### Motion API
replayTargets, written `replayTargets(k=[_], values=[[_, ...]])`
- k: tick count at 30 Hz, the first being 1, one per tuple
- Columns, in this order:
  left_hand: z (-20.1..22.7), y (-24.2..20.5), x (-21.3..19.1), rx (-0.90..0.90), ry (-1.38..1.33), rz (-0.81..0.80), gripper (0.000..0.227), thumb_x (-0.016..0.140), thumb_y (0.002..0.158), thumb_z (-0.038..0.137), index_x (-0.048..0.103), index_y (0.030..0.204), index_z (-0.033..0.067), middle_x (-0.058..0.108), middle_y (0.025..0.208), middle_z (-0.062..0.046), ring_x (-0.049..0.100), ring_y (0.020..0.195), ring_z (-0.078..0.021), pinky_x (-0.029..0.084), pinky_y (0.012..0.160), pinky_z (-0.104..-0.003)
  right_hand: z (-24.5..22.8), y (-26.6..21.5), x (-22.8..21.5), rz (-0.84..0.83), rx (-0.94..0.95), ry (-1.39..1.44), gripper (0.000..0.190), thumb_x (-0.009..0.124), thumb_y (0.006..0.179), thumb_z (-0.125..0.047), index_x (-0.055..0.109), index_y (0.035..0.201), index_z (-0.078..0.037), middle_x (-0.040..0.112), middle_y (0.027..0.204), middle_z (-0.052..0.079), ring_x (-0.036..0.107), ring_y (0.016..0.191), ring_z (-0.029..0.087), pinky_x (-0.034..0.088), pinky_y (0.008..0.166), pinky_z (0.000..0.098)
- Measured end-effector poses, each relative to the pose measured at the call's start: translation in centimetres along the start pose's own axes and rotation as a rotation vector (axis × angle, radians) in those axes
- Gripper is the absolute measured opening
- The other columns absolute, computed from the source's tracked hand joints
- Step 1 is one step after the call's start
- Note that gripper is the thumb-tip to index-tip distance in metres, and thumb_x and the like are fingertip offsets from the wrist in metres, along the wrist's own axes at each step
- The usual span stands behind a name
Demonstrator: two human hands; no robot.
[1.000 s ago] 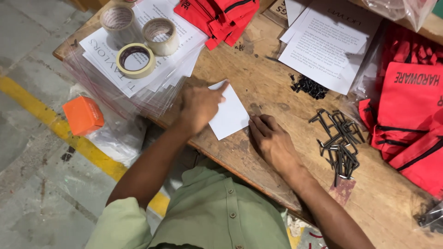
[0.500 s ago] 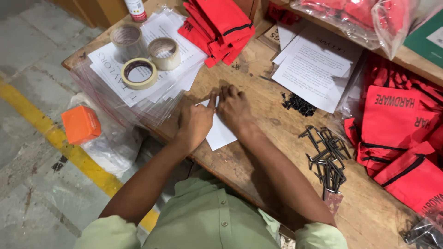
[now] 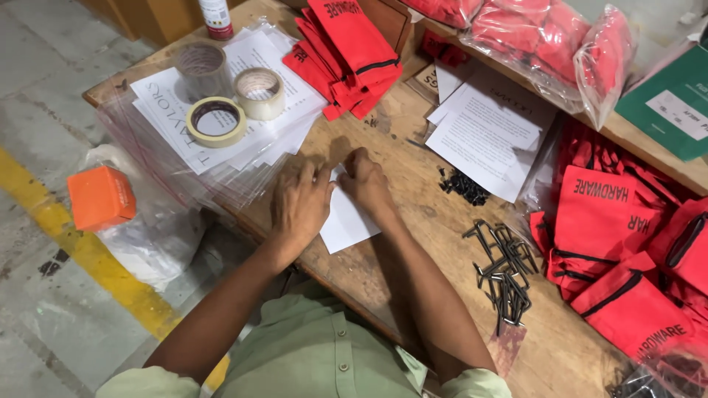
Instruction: Packing small metal hardware components and instructional papers into red drawstring bags on a wooden workbench.
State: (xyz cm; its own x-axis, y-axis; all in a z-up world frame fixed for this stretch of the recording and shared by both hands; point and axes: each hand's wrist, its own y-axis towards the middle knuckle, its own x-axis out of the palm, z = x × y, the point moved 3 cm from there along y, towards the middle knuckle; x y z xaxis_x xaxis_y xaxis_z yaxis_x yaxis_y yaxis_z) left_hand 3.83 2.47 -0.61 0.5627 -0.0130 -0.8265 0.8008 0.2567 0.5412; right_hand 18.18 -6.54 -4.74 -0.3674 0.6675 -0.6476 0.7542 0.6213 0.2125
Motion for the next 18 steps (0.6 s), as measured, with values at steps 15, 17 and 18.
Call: replayTargets(k=[15, 17, 18], values=[[-3.2, -0.4, 1.4, -0.214, -0.51, 0.036, 0.012, 0.07, 0.104, 0.018, 0.07, 0.109, 0.0068, 0.069, 0.089, -0.022, 0.065, 0.082, -0.045, 0.048, 0.07, -0.054, 4.1, -9.4, -25.6, 0.822, 0.108, -1.034, 0.061, 0.085, 0.08, -0.031, 0.062, 0.127, 0.0, 0.059, 0.116, 0.023, 0.051, 0.108, 0.037, 0.044, 0.081, 0.0534], [-3.1, -0.3, 1.3, -0.236, -0.506, 0.016, 0.014, 0.069, 0.105, 0.02, 0.07, 0.108, 0.0063, 0.069, 0.089, -0.022, 0.065, 0.082, -0.0456, 0.047, 0.07, -0.055, 5.8, -11.2, -26.9, 0.746, 0.228, -1.115, 0.055, 0.084, 0.081, -0.039, 0.065, 0.114, 0.001, 0.059, 0.11, 0.024, 0.052, 0.104, 0.039, 0.043, 0.079, 0.0567], [-3.2, -0.2, 1.1, -0.254, -0.491, -0.005, 0.016, 0.068, 0.106, 0.021, 0.069, 0.107, 0.0057, 0.07, 0.089, -0.022, 0.065, 0.082, -0.0461, 0.047, 0.069, -0.056, 6.8, -11.8, -27.6, 0.672, 0.351, -1.183, 0.054, 0.082, 0.081, -0.047, 0.069, 0.102, 0.001, 0.059, 0.104, 0.025, 0.052, 0.1, 0.04, 0.043, 0.077, 0.0599]])
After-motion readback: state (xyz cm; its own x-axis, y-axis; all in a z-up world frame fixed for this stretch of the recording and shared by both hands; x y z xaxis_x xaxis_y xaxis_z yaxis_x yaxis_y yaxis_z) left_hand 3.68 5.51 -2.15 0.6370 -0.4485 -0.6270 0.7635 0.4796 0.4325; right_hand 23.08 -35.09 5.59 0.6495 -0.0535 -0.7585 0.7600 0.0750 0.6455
